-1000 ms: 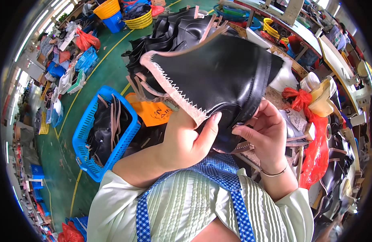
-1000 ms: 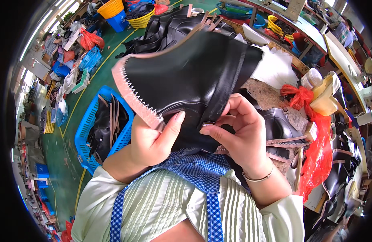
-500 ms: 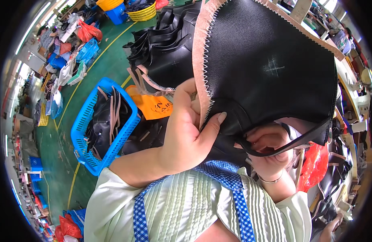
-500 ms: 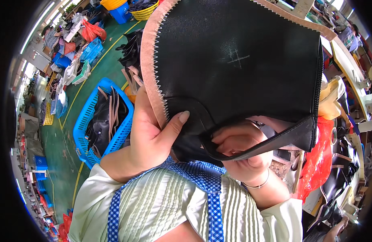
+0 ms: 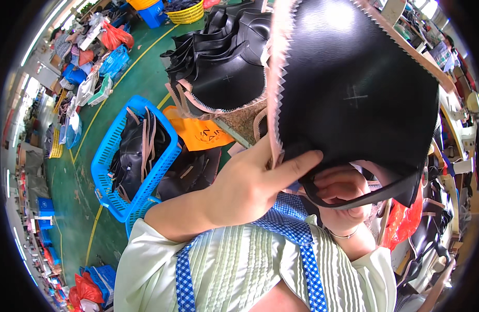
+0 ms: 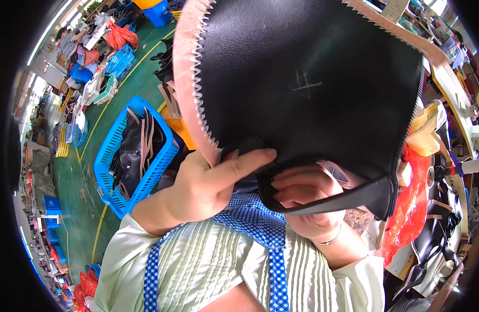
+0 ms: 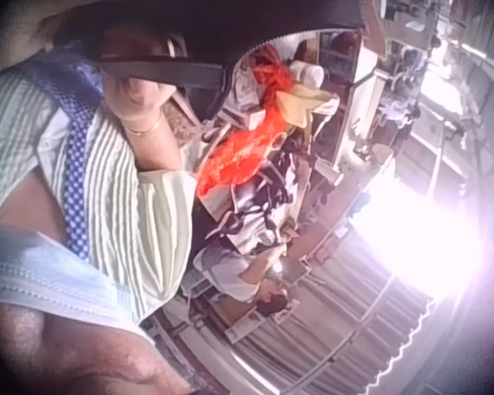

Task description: Attaching small metal buckles and accessories to leather shoe upper components in a factory setting.

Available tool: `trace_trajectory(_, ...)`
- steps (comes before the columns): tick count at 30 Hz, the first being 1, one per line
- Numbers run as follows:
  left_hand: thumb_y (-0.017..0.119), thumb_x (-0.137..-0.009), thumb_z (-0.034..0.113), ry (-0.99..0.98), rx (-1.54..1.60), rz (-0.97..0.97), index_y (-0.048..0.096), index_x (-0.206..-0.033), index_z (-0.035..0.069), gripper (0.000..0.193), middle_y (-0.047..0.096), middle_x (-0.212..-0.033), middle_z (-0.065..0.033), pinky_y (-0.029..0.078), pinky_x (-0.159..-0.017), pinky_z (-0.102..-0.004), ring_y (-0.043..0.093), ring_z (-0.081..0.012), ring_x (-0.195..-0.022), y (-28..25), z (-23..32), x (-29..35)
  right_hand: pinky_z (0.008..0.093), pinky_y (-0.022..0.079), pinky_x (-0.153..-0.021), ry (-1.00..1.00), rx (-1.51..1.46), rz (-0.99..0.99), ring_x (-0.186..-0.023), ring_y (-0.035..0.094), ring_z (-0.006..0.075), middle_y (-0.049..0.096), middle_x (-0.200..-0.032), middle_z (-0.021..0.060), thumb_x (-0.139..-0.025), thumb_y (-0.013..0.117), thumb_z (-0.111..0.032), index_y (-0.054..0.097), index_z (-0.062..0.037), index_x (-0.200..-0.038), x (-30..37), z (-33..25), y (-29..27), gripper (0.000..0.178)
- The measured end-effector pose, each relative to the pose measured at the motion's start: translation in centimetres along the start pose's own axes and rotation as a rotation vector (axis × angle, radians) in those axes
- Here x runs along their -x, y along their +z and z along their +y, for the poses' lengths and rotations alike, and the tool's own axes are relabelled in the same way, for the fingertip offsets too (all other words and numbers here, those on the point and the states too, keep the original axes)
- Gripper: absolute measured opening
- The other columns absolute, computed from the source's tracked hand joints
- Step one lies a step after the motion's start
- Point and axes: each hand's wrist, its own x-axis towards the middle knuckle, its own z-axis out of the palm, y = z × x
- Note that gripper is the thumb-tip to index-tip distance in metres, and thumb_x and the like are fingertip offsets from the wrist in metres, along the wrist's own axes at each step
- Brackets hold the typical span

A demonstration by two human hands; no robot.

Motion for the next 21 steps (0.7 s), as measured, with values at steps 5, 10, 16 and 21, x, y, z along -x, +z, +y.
trace_trajectory(5,0.067,-0.068,-0.005,-0.085,0.253,-0.057,0.069,-0.114,0.011,0.049,0.057,-0.120,-0.0216,0.054,-0.073,-0.0418,0.064,-0.0382,-0.101,-0.6,-0.4,0.5,0.0324,0.056,-0.061,0.013,-0.079,0.042,-0.072,0.069,0.0274,0.064,-0.080,0.0121,-0.073,0.073,0.008,0.061,-0.0023,-0.079,0.3,-0.1,0.0,0.017)
trace_trajectory(10,0.073,-0.076,-0.002,-0.070,0.336,-0.108,0.071,-0.097,0.004,0.022,0.068,-0.078,-0.0107,0.051,-0.067,-0.0340,0.067,-0.0275,-0.071,-1.1,0.0,0.1,0.0328,0.057,-0.062,-0.078,-0.072,0.024,-0.073,0.069,0.0263,0.066,-0.082,0.0109,-0.075,0.074,0.006,0.062,-0.0041,-0.079,0.9,0.4,0.1,0.016)
trace_trajectory(16,0.077,-0.076,0.003,-0.059,0.405,-0.033,0.070,-0.091,0.007,0.017,0.066,-0.083,-0.0112,0.049,-0.065,-0.0338,0.065,-0.0287,-0.079,1.1,-1.1,1.6,0.0343,0.055,-0.062,-0.005,0.038,-0.074,-0.073,0.069,0.0257,0.067,-0.082,0.0126,-0.076,0.072,0.005,0.060,-0.0036,-0.078,0.8,-1.0,-0.8,0.015)
trace_trajectory(21,0.077,-0.076,0.000,-0.232,0.618,0.044,0.069,-0.090,0.006,0.016,0.069,-0.080,-0.0086,0.050,-0.065,-0.0316,0.068,-0.0254,-0.072,2.1,-0.3,2.0,0.0376,0.057,-0.066,0.034,-0.027,-0.004,-0.073,0.068,0.0294,0.068,-0.079,0.0145,-0.073,0.067,0.011,0.060,-0.0011,-0.074,0.5,-0.4,-0.4,0.014)
